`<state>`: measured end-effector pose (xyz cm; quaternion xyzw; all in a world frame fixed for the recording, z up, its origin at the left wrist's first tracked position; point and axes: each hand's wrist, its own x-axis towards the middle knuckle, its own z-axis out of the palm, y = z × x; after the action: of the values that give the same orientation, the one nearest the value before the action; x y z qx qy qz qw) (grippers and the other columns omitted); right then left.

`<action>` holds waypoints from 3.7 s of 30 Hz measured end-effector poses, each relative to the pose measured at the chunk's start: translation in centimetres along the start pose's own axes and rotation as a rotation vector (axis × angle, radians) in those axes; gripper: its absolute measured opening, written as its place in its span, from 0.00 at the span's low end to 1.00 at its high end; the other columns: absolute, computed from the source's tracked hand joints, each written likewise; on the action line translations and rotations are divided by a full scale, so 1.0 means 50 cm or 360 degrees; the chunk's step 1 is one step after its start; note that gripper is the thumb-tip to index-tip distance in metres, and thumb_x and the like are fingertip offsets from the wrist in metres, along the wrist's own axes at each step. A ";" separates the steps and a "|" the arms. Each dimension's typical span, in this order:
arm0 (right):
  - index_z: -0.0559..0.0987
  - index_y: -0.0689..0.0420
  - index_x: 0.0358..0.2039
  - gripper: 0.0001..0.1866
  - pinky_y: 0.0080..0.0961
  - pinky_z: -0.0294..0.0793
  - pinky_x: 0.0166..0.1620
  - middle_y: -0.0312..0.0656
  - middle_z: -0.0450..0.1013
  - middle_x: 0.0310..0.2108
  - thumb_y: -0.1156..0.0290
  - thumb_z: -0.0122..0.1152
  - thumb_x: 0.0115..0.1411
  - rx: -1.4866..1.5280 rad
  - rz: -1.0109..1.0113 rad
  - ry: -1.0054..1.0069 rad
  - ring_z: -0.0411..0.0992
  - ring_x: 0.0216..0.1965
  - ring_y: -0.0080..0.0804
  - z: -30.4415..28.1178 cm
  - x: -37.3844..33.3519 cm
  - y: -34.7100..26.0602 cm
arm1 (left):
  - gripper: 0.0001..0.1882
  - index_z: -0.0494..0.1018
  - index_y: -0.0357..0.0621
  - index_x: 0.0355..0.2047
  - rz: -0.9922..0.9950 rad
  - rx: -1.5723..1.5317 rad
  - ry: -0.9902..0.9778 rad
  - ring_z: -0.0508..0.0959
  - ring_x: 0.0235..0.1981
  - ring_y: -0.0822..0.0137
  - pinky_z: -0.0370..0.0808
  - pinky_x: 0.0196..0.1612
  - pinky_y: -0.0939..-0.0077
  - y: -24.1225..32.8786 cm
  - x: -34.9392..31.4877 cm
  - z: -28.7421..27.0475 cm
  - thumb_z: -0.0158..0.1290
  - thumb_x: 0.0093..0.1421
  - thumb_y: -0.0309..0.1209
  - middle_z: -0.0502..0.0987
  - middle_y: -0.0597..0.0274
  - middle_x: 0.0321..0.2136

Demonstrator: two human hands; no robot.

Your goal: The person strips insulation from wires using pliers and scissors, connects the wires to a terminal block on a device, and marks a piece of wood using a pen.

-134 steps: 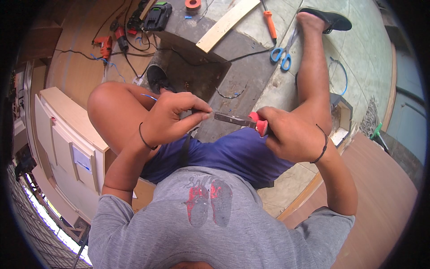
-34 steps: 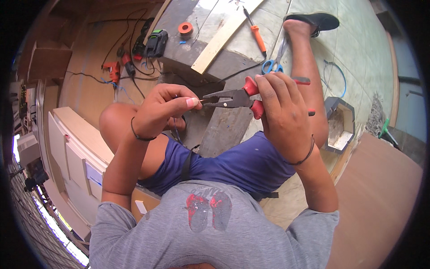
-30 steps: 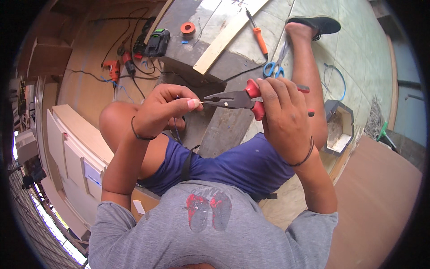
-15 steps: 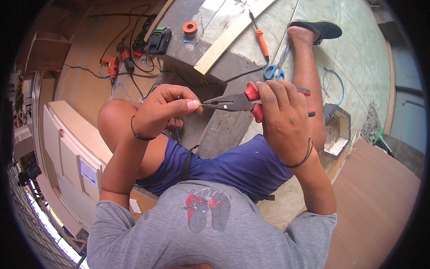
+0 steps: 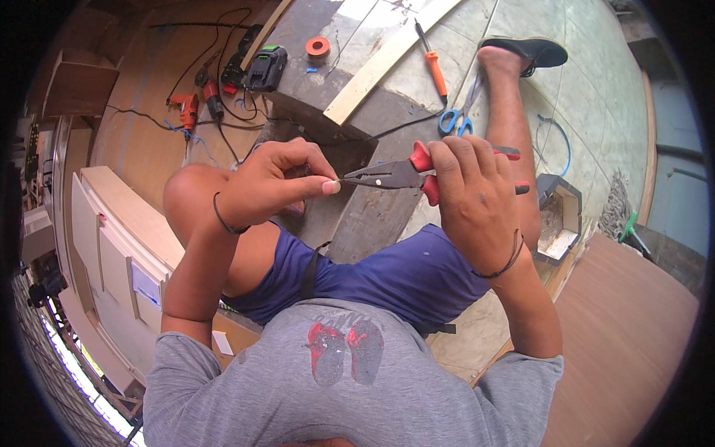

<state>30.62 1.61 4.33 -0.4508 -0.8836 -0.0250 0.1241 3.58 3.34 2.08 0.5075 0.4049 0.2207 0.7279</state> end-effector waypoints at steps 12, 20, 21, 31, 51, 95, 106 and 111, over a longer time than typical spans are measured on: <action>0.70 0.57 0.46 0.16 0.33 0.64 0.42 0.41 0.70 0.41 0.70 0.53 0.56 -0.0003 0.0101 -0.0070 0.68 0.45 0.38 0.013 -0.007 -0.002 | 0.05 0.76 0.37 0.29 0.0527 0.0846 0.0497 0.70 0.25 0.70 0.67 0.30 0.77 -0.007 0.001 0.032 0.56 0.55 0.27 0.70 0.61 0.22; 0.70 0.57 0.46 0.16 0.33 0.64 0.42 0.41 0.69 0.40 0.70 0.53 0.56 -0.0034 0.0102 -0.0106 0.68 0.45 0.38 0.004 -0.005 -0.001 | 0.06 0.77 0.36 0.30 0.0459 0.0642 0.0346 0.71 0.29 0.72 0.67 0.33 0.78 -0.023 0.008 0.012 0.56 0.56 0.27 0.71 0.61 0.28; 0.70 0.57 0.46 0.16 0.33 0.64 0.42 0.41 0.69 0.40 0.70 0.53 0.56 -0.0022 0.0106 -0.0109 0.68 0.45 0.38 0.006 -0.006 -0.001 | 0.06 0.77 0.36 0.30 0.0460 0.0641 0.0346 0.71 0.29 0.72 0.67 0.33 0.78 -0.020 0.008 0.013 0.56 0.56 0.27 0.71 0.61 0.28; 0.71 0.58 0.44 0.14 0.33 0.63 0.39 0.42 0.70 0.39 0.71 0.52 0.57 0.0073 0.0102 -0.0142 0.68 0.43 0.38 0.016 -0.006 -0.006 | 0.04 0.76 0.36 0.26 0.0647 0.0863 0.0543 0.72 0.29 0.70 0.68 0.34 0.77 -0.028 0.011 0.021 0.59 0.48 0.21 0.71 0.62 0.26; 0.70 0.58 0.44 0.14 0.33 0.64 0.40 0.42 0.70 0.39 0.70 0.52 0.57 0.0006 0.0102 -0.0133 0.68 0.43 0.38 0.015 -0.005 -0.007 | 0.05 0.76 0.35 0.30 0.0495 0.0690 0.0420 0.75 0.31 0.68 0.69 0.36 0.75 -0.040 0.015 0.024 0.55 0.55 0.26 0.75 0.58 0.25; 0.69 0.60 0.49 0.21 0.35 0.63 0.47 0.44 0.69 0.44 0.75 0.52 0.53 0.0045 0.0134 -0.0113 0.67 0.49 0.41 0.028 -0.003 -0.002 | 0.03 0.75 0.35 0.29 0.0841 0.0976 0.0635 0.75 0.25 0.64 0.69 0.29 0.75 -0.042 0.011 0.035 0.56 0.53 0.20 0.73 0.57 0.25; 0.68 0.61 0.50 0.24 0.25 0.68 0.35 0.39 0.69 0.29 0.78 0.50 0.50 0.1845 0.0345 -0.1420 0.70 0.33 0.29 0.059 -0.026 0.071 | 0.09 0.77 0.43 0.29 0.1400 0.1686 0.0673 0.74 0.29 0.61 0.72 0.29 0.71 -0.036 0.007 0.033 0.59 0.45 0.21 0.74 0.63 0.26; 0.68 0.61 0.52 0.25 0.22 0.69 0.34 0.40 0.69 0.31 0.80 0.49 0.50 0.1858 0.0694 -0.1507 0.68 0.30 0.27 0.100 -0.018 0.062 | 0.06 0.77 0.44 0.29 0.1246 0.1507 0.0804 0.74 0.27 0.64 0.71 0.28 0.75 -0.058 0.018 0.015 0.59 0.49 0.23 0.74 0.63 0.25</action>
<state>32.61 3.50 -0.92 -0.4387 -0.6040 0.6637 -0.0469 4.46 2.47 -0.82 0.8148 0.4021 0.3791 0.1751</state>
